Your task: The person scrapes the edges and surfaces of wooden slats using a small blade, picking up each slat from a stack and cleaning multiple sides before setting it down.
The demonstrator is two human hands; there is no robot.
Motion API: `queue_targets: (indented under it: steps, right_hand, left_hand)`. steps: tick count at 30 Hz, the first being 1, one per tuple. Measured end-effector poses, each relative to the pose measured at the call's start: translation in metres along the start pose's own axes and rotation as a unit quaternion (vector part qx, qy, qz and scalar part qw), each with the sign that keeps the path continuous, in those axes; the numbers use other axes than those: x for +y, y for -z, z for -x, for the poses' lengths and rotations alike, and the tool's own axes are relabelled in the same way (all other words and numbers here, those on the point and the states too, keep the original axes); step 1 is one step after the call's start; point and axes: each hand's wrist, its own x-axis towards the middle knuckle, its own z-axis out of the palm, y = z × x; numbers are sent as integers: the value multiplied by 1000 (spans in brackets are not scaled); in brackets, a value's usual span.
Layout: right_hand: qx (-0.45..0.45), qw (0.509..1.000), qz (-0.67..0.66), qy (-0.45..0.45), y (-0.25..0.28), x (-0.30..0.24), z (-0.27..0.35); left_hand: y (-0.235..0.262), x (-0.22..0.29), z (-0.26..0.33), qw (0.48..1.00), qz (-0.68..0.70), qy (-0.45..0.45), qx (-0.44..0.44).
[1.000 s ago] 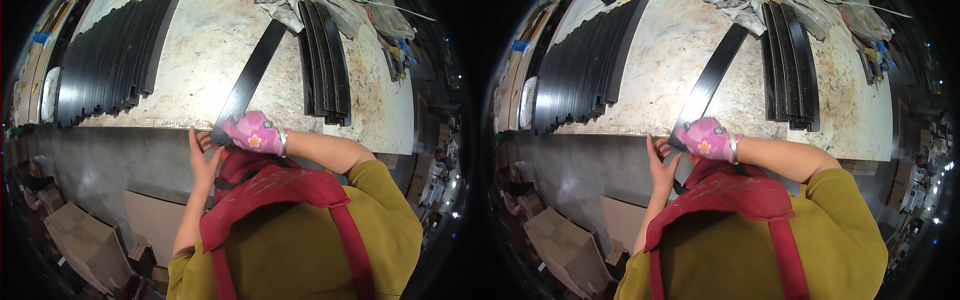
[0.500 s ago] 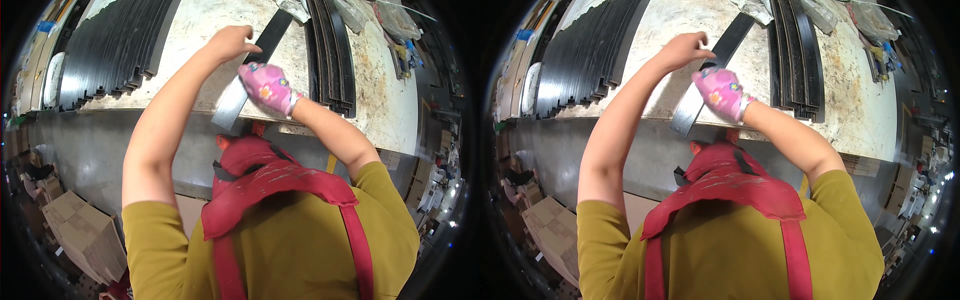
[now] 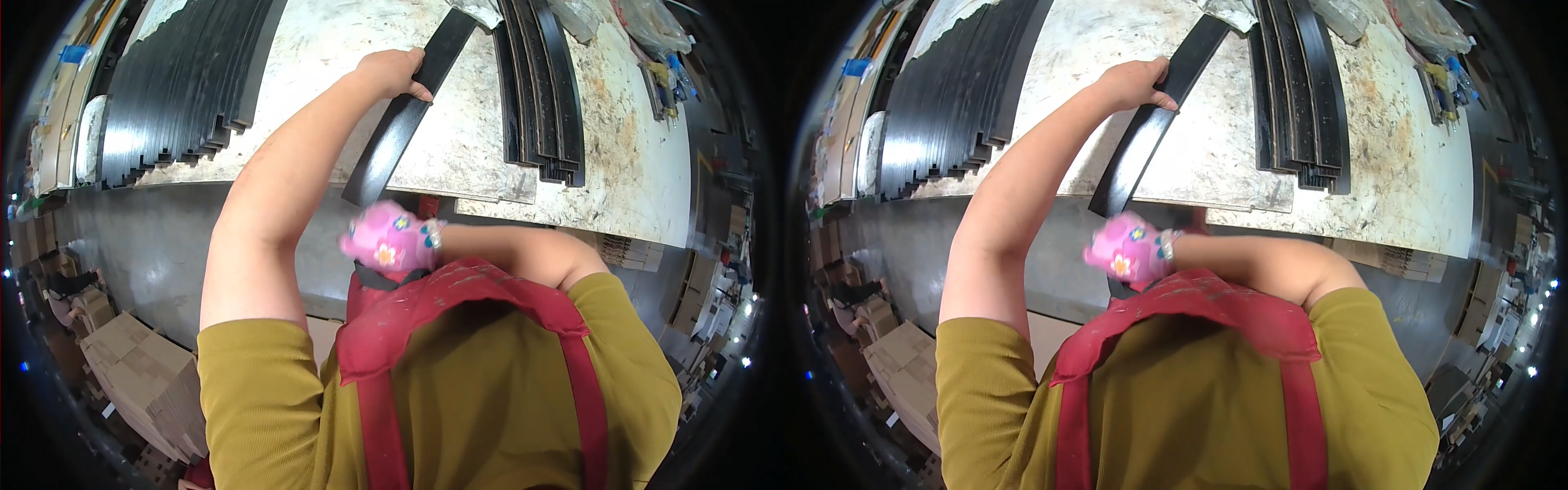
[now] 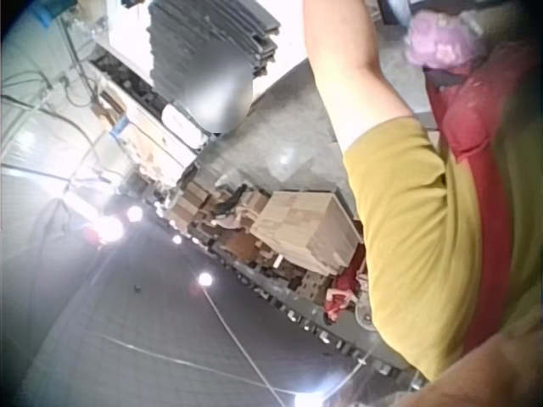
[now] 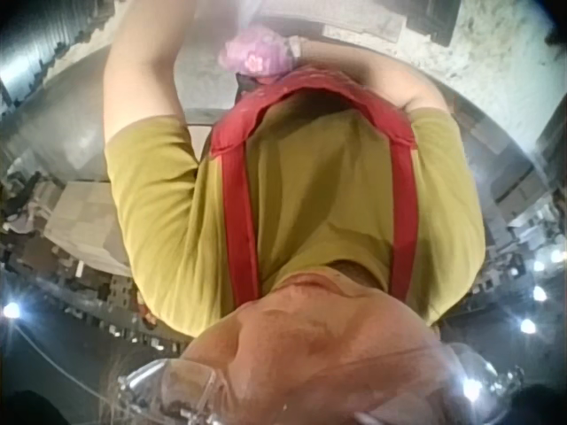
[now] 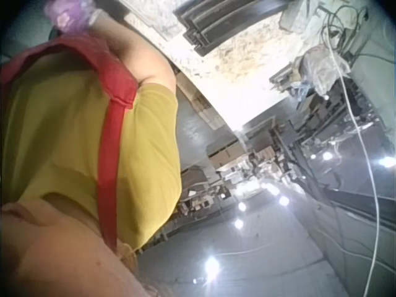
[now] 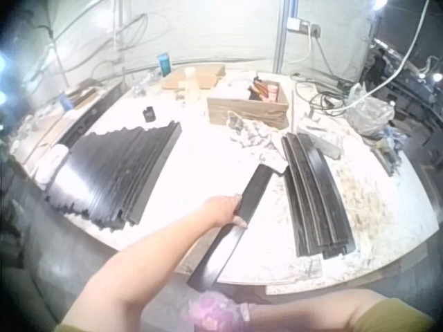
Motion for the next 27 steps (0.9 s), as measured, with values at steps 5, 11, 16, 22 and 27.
queue_targets:
  steps: [5,11,16,22,27]
  right_hand:
    - [160,954,-222,-122,49,50,61]
    - [199,912,-20,-358,113,129,95]
    - [110,913,105,-378,101,159,32]
    - [35,993,-105,-45,31,30,-2]
    - [253,923,-41,-285,89,112,19]
  left_hand:
    - [6,-29,79,953,193,13,231]
    - [-93,-12,245,778,511,298,211]
    - [-100,38,238,676,660,305,120]
    - [-128,49,236,588,738,270,191]
    - [-133,63,237,637,639,307,301]
